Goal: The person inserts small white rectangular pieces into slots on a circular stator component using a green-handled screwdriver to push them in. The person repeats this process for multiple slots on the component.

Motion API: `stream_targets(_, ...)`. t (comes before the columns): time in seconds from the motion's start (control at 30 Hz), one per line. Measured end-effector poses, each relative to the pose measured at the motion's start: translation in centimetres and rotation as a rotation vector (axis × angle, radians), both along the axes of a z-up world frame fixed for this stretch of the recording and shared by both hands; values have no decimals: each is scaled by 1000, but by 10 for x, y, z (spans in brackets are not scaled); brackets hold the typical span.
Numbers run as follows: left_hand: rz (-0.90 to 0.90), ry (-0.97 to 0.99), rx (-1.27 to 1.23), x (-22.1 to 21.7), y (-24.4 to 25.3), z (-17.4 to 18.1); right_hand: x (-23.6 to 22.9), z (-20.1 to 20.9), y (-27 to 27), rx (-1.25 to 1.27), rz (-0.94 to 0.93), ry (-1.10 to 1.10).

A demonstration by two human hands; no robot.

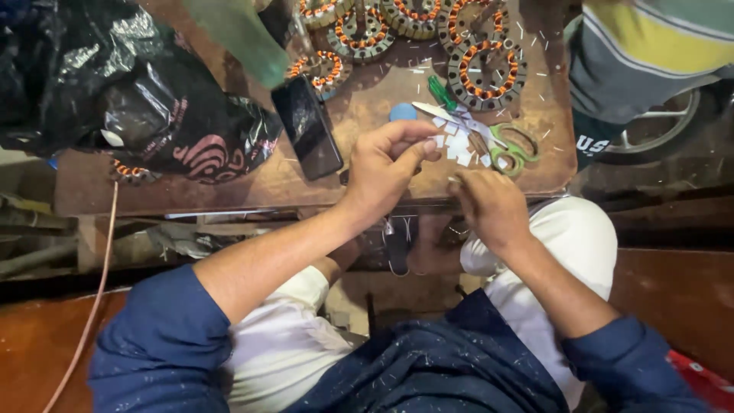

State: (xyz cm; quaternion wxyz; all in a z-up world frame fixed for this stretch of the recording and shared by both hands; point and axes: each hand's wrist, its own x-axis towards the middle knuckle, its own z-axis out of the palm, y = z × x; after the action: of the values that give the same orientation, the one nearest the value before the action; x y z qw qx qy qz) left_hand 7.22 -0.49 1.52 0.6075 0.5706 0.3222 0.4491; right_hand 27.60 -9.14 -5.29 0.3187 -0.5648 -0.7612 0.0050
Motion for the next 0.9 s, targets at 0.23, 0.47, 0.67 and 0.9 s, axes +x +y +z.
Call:
stream_targets(0.23,-47,-81,-20,-1,4,-9,-2,-2,-5,-50,77,-52)
stream_targets(0.47,-18,-9,37,-2,2,-5,-13,31,17,-349,-9,1287)
stream_targets(0.67,-100,-78,-69,-6,6,-1,-33,70,37,-409,34,1400)
stream_targets(0.9,-138,-53,-62,-8,9,-5,-31,61,39,-357,14,1272)
